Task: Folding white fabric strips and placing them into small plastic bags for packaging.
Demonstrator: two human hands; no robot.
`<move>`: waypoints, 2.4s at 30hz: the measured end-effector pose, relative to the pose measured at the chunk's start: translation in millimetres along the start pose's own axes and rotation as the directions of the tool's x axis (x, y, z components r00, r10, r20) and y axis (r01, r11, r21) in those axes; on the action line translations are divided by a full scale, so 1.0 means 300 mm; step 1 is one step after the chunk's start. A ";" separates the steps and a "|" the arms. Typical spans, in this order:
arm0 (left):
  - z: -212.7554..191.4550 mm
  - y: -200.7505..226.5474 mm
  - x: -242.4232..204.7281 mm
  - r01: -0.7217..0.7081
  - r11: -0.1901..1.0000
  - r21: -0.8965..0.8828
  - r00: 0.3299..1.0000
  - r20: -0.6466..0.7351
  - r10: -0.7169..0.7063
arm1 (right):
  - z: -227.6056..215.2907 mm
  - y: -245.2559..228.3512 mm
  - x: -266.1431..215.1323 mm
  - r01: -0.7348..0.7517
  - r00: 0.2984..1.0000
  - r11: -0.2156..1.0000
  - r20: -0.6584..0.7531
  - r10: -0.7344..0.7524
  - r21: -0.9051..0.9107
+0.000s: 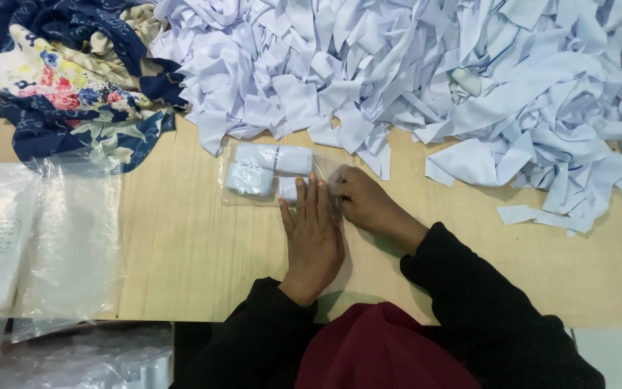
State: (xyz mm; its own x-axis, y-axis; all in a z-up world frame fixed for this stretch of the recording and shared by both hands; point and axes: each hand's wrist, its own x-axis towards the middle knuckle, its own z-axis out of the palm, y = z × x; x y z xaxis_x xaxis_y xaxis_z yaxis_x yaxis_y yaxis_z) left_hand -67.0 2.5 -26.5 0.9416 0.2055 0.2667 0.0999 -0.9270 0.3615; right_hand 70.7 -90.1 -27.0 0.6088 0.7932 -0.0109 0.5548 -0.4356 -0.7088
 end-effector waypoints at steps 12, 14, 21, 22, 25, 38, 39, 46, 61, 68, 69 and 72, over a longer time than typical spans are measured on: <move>0.008 -0.027 0.013 -0.003 0.999 -0.032 1.000 0.005 0.003 | -0.069 -0.028 -0.055 0.056 0.979 0.950 -0.202 0.007 0.307; -0.004 -0.029 0.020 -0.018 0.996 -0.092 0.999 -0.050 0.014 | -0.084 -0.031 -0.065 0.042 0.964 0.798 -0.233 0.124 0.601; 0.014 -0.065 0.025 -0.002 0.999 0.036 0.985 -0.174 0.008 | -0.108 -0.026 -0.065 0.086 0.953 0.958 -0.303 0.001 0.273; 0.017 -0.066 0.026 -0.012 0.996 0.087 0.987 -0.159 0.026 | -0.108 -0.028 -0.069 0.057 0.953 0.955 -0.301 0.035 0.291; 0.012 -0.065 0.039 -0.030 0.985 0.170 0.988 -0.144 0.055 | -0.093 -0.020 -0.078 0.027 0.952 0.900 -0.287 0.110 0.435; 0.036 -0.203 0.171 -0.130 0.982 0.140 0.931 -0.322 0.169 | -0.191 0.073 -0.063 0.296 0.772 0.802 -0.625 0.118 0.518; -0.044 -0.163 0.186 -0.138 0.981 0.138 0.930 -0.321 0.176 | -0.197 0.082 -0.061 0.296 0.767 0.804 -0.630 0.121 0.515; -0.279 -0.057 0.272 -0.018 0.460 -0.887 0.961 -0.143 -0.238 | -0.200 0.097 -0.061 0.358 0.899 0.619 -0.437 -0.026 0.699; -0.022 -0.158 0.329 0.329 0.251 -0.910 0.928 0.264 -0.262 | -0.192 0.031 -0.051 0.087 0.892 0.529 -0.303 0.337 0.844; -0.034 -0.144 0.323 0.183 0.272 -0.945 0.972 0.133 -0.193 | -0.181 0.064 -0.056 0.134 0.893 0.584 -0.353 0.279 0.801; -0.007 -0.158 0.323 0.184 0.271 -0.945 0.972 0.133 -0.195 | -0.176 0.082 -0.053 0.132 0.894 0.584 -0.350 0.279 0.801; 0.035 -0.185 0.327 0.151 0.323 -0.934 0.980 0.098 -0.174 | -0.176 0.109 -0.049 0.130 0.892 0.649 -0.374 0.253 0.749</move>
State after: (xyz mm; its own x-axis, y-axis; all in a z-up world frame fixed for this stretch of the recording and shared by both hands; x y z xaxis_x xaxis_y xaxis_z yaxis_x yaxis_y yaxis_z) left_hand 23.2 70.9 -29.8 0.9368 0.3319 0.1110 -0.1263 0.0248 0.9917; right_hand 110.0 -138.5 -12.7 0.8955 0.4388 0.0746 0.0144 0.1390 -0.9902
